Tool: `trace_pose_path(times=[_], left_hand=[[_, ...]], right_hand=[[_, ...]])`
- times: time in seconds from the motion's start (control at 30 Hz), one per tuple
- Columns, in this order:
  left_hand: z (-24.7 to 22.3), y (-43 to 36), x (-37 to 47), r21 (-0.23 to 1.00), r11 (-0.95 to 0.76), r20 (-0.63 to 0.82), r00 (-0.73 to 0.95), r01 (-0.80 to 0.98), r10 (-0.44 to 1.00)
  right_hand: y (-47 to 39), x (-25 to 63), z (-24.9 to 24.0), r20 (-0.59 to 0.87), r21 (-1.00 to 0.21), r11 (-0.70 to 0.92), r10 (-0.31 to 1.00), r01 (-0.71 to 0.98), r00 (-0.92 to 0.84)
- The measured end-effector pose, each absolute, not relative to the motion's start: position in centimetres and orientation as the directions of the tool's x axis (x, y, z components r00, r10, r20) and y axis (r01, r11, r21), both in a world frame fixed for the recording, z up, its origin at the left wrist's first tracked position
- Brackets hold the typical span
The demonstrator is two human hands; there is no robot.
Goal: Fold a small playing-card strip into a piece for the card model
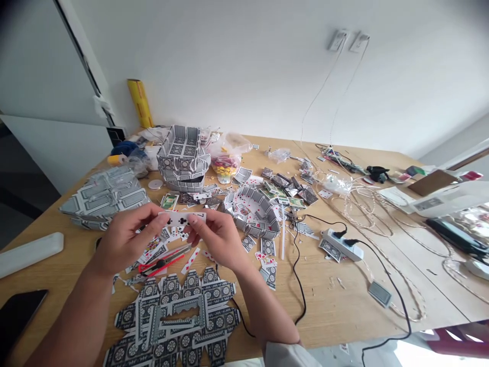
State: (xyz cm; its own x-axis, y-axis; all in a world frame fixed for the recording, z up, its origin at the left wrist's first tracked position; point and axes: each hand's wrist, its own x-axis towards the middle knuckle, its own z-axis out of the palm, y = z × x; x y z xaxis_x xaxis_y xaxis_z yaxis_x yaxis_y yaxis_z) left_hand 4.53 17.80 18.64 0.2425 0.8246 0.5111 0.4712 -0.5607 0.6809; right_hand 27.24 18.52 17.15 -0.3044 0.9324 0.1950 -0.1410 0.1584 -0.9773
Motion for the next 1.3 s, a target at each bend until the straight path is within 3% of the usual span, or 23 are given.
trace_pose_path(times=[0.23, 0.53, 0.7, 0.9, 1.07, 1.3], left_hand=[[18.3, 17.5, 5.0, 0.735, -0.533, 0.486, 0.224, 0.419, 0.845], [18.3, 17.0, 5.3, 0.872, -0.427, 0.359, 0.283, 0.238, 0.890], [18.0, 16.9, 5.9, 0.897, -0.441, 0.421, 0.250, 0.029, 0.872], [17.9, 17.3, 6.1, 0.938, -0.308, 0.343, 0.317, -0.156, 0.884], [18.0, 17.4, 6.0, 0.930, -0.335, 0.368, 0.327, -0.155, 0.871], [18.1, 16.8, 5.6, 0.897, -0.442, 0.411, 0.339, 0.017, 0.846]], right_hand=[[18.0, 27.4, 17.0, 0.190, -0.964, 0.135, 0.953, -0.230, -0.234], [17.1, 27.2, 16.9, 0.230, -0.946, 0.151, 0.936, -0.287, -0.266], [16.8, 27.5, 17.2, 0.298, -0.920, 0.212, 0.925, -0.329, -0.237], [17.0, 28.2, 17.9, 0.221, -0.931, 0.099, 0.918, -0.350, -0.329], [16.6, 28.1, 18.2, 0.198, -0.938, 0.083, 0.925, -0.338, -0.324], [16.7, 27.9, 17.9, 0.144, -0.942, 0.042, 0.946, -0.332, -0.291]])
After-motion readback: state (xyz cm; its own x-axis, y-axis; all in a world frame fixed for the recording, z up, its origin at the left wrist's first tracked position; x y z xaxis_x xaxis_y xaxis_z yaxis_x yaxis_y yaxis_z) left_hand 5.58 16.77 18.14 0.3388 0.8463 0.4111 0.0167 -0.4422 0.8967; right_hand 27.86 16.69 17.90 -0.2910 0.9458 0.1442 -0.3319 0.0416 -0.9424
